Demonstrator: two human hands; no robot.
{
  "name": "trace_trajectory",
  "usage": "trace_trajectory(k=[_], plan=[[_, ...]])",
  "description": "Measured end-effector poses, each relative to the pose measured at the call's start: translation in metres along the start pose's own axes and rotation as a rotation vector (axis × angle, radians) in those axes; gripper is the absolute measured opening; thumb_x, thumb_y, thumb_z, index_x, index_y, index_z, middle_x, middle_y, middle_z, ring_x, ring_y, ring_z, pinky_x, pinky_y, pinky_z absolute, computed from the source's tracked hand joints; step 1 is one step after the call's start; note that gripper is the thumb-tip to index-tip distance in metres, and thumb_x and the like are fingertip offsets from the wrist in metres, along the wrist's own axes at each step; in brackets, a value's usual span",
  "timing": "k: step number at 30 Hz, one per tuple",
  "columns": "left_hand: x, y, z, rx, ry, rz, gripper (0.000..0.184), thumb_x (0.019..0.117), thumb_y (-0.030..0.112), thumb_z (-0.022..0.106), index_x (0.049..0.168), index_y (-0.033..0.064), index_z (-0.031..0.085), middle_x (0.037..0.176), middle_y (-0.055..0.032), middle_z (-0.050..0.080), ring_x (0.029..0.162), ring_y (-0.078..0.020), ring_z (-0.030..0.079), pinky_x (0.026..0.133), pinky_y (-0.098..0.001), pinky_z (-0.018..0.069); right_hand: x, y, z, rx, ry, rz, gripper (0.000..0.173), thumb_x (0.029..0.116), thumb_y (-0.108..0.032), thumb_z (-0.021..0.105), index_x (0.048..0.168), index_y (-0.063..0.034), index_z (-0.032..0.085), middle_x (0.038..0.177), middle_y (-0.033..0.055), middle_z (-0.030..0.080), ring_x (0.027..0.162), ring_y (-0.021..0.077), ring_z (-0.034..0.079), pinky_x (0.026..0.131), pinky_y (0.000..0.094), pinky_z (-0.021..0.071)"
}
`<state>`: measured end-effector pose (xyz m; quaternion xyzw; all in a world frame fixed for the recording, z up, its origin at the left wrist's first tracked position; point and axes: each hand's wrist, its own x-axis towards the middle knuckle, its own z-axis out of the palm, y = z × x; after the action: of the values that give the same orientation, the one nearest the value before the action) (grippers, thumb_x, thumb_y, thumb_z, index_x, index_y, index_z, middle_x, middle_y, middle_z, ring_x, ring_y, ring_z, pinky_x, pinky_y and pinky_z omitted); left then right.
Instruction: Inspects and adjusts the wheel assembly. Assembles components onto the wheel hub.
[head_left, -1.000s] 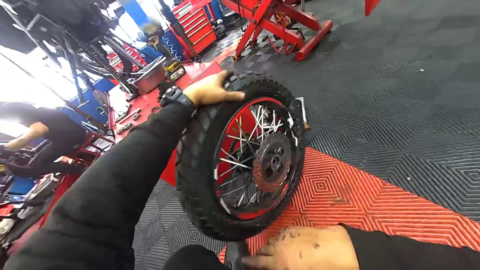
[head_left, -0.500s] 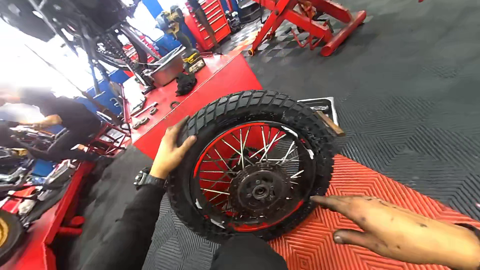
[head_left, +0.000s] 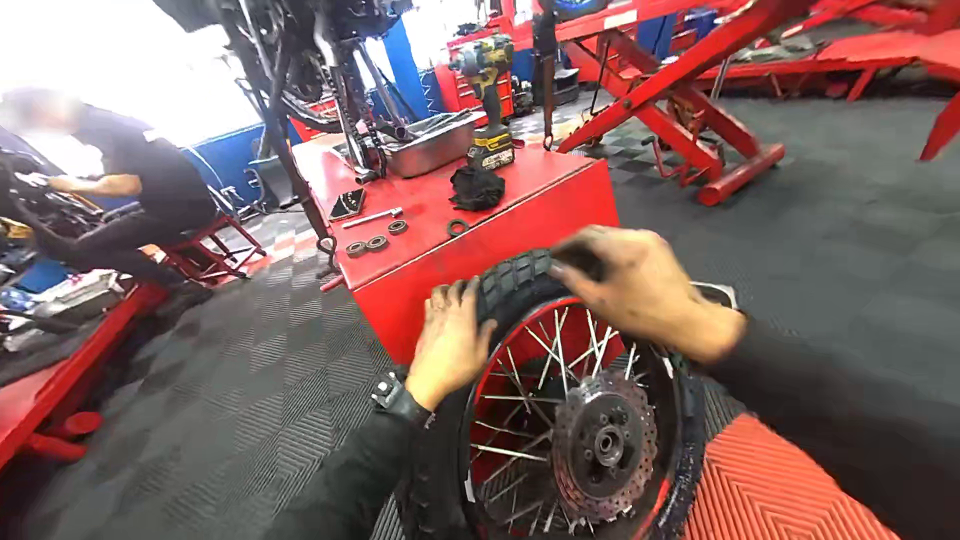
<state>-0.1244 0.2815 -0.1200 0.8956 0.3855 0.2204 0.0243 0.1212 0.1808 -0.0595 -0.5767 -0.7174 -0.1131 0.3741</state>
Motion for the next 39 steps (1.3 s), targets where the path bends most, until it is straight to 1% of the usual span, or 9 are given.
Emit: trace_trajectory(k=[6,10,15,18,20,22,26,36,39], plan=[[-0.005,0.003,0.005,0.047,0.024,-0.015,0.061,0.0997,0.042,0.061,0.153,0.0136,0.047,0.151,-0.0125,0.050,0.142,-0.0347,0.043,0.113,-0.0534,0.0404,0.160,-0.028,0.105,-0.235,-0.290,0.205,0.048,0.0909,-0.052,0.065,0.120,-0.0146,0.069,0.113,0.0169,0.070,0.110,0.0393,0.066,0.086,0.0649,0.0519],[-0.006,-0.003,0.007,0.044,0.027,-0.007,0.060,0.1013,0.043,0.056,0.154,0.0162,0.045,0.152,-0.0117,0.049,0.141,-0.0343,0.044,0.112,-0.0530,0.0403,0.188,-0.045,0.120,-0.337,-0.491,0.329,0.044,0.0799,-0.047,0.069,0.098,-0.0072,0.072,0.105,0.0207,0.070,0.103,0.0421,0.067,0.075,0.0673,0.0514],[-0.004,-0.004,-0.004,0.033,-0.008,0.041,0.058,0.1013,0.040,0.060,0.149,0.0099,0.050,0.148,-0.0205,0.052,0.135,-0.0462,0.048,0.104,-0.0673,0.0422,0.178,-0.051,0.101,-0.189,-0.201,0.288,0.043,0.0843,-0.046,0.066,0.109,-0.0112,0.072,0.108,0.0129,0.071,0.103,0.0319,0.069,0.079,0.0580,0.0549],[-0.006,-0.009,-0.002,-0.017,-0.013,0.082,0.060,0.1016,0.038,0.058,0.152,0.0086,0.046,0.149,-0.0246,0.049,0.136,-0.0520,0.044,0.101,-0.0744,0.0384,0.109,-0.042,0.057,0.044,0.099,0.349,0.024,0.0884,-0.034,0.068,0.105,-0.0182,0.073,0.092,-0.0034,0.069,0.084,0.0109,0.066,0.072,0.0375,0.0552],[-0.005,-0.010,-0.001,-0.039,-0.003,0.083,0.062,0.1025,0.040,0.053,0.155,0.0090,0.042,0.153,-0.0239,0.045,0.139,-0.0525,0.039,0.104,-0.0763,0.0338,0.012,-0.036,0.035,0.118,0.242,0.403,0.026,0.0916,-0.025,0.071,0.113,-0.0100,0.071,0.095,-0.0007,0.070,0.083,0.0084,0.066,0.074,0.0327,0.0568],[-0.005,-0.010,0.001,-0.024,0.002,0.077,0.063,0.1031,0.043,0.048,0.156,0.0088,0.040,0.154,-0.0240,0.043,0.140,-0.0526,0.038,0.104,-0.0750,0.0334,-0.105,-0.030,0.042,0.106,0.228,0.623,0.040,0.0919,-0.025,0.073,0.125,-0.0060,0.064,0.105,0.0043,0.071,0.093,0.0118,0.069,0.083,0.0367,0.0610],[-0.006,-0.011,0.003,-0.001,-0.001,0.051,0.065,0.1031,0.047,0.044,0.157,0.0117,0.036,0.157,-0.0209,0.039,0.141,-0.0508,0.035,0.104,-0.0709,0.0338,-0.245,-0.035,0.087,0.011,0.069,0.885,0.043,0.0890,-0.030,0.076,0.126,-0.0103,0.066,0.111,0.0042,0.070,0.088,0.0125,0.070,0.072,0.0360,0.0633],[-0.003,-0.004,0.003,0.055,0.010,0.012,0.064,0.1007,0.046,0.046,0.156,0.0151,0.039,0.158,-0.0157,0.042,0.143,-0.0449,0.037,0.108,-0.0638,0.0343,-0.258,-0.042,0.115,-0.079,-0.044,0.697,0.038,0.0918,-0.024,0.074,0.127,-0.0107,0.070,0.112,0.0080,0.070,0.090,0.0179,0.070,0.075,0.0384,0.0614],[-0.018,0.016,0.004,0.098,0.119,0.137,0.051,0.1022,0.034,0.052,0.148,0.0105,0.051,0.156,-0.0194,0.044,0.144,-0.0467,0.036,0.112,-0.0658,0.0302,-0.257,-0.040,0.113,-0.146,-0.081,0.671,0.036,0.0924,-0.024,0.074,0.126,-0.0114,0.072,0.110,0.0102,0.071,0.087,0.0226,0.071,0.072,0.0439,0.0606]])
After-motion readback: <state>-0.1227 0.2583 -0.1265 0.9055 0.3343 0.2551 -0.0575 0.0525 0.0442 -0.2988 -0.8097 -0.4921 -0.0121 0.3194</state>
